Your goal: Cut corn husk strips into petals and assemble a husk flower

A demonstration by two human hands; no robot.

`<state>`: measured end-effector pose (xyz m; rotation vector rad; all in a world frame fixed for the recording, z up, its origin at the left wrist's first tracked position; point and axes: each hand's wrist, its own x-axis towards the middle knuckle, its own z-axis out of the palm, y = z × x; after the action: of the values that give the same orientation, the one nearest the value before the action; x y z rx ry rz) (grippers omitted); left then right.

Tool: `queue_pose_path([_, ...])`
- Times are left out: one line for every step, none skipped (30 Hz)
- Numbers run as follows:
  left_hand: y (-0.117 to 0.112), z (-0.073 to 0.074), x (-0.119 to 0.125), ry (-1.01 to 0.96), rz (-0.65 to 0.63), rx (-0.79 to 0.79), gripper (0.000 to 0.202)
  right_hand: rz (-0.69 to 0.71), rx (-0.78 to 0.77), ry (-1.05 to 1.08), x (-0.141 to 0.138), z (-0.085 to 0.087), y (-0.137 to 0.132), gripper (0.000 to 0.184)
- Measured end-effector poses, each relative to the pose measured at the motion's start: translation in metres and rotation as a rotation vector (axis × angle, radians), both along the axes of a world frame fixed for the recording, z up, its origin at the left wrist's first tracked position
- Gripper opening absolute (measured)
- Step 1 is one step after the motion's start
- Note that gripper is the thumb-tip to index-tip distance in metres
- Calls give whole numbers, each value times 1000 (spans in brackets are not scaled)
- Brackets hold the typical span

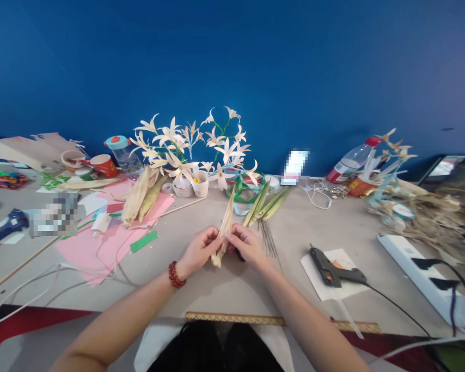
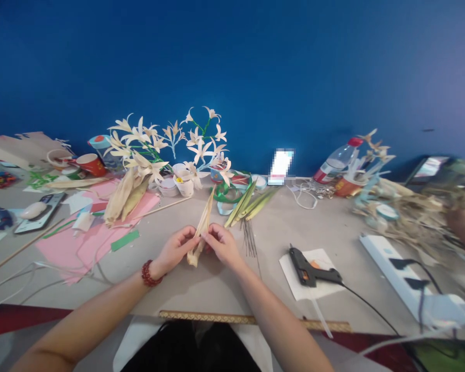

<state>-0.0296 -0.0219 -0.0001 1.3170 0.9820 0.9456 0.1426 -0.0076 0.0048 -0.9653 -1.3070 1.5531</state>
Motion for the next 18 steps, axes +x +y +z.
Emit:
queue_pose_path([1,0,-1,7,9,-8,32,-44,-30,51,0,-1,1,25])
queue_pose_path([2,1,-1,11,20,-22,33,-97,-59,116,1,-2,1,23])
queue_pose_path([2,2,-1,11,34,-39,33,-152,-82,186,2,-2,3,21])
queue_pose_path([3,3,-2,5,50,-61,33,-208,-95,253,4,-2,5,19])
queue_pose_path([4,5,-2,-4,65,-88,34,-263,-94,310,7,-2,7,18])
queue_pose_path([5,6,-3,-13,76,-123,34,-316,-81,354,11,-1,10,18])
queue_pose_path([5,8,-4,-13,76,-165,35,-369,-62,389,17,1,14,19])
queue_pose_path([6,10,-6,6,62,-207,35,-432,-41,429,25,3,18,20])
queue_pose_path([6,12,-10,47,34,-239,35,-498,-19,469,34,6,22,22])
queue_pose_path([5,14,-15,110,1,-248,35,-556,3,504,44,9,25,23])
queue_pose_path([4,16,-23,192,-25,-225,34,-610,24,535,54,13,28,24])
queue_pose_path([3,18,-33,285,-34,-161,33,-652,42,562,65,17,31,25])
queue_pose_path([1,20,-47,380,-11,-65,31,-688,59,587,76,20,33,26])
queue_pose_path([-1,22,-62,477,48,46,30,-716,73,607,85,23,34,27])
queue_pose_path([-4,24,-80,571,106,151,28,-734,81,621,92,26,35,27])
queue_pose_path([-7,25,-99,662,150,212,27,-741,81,628,97,28,37,28])
queue_pose_path([-9,26,-119,752,222,242,26,-736,72,627,98,28,38,27])
queue_pose_path([-11,28,-138,858,287,236,27,-720,54,617,97,28,38,27])
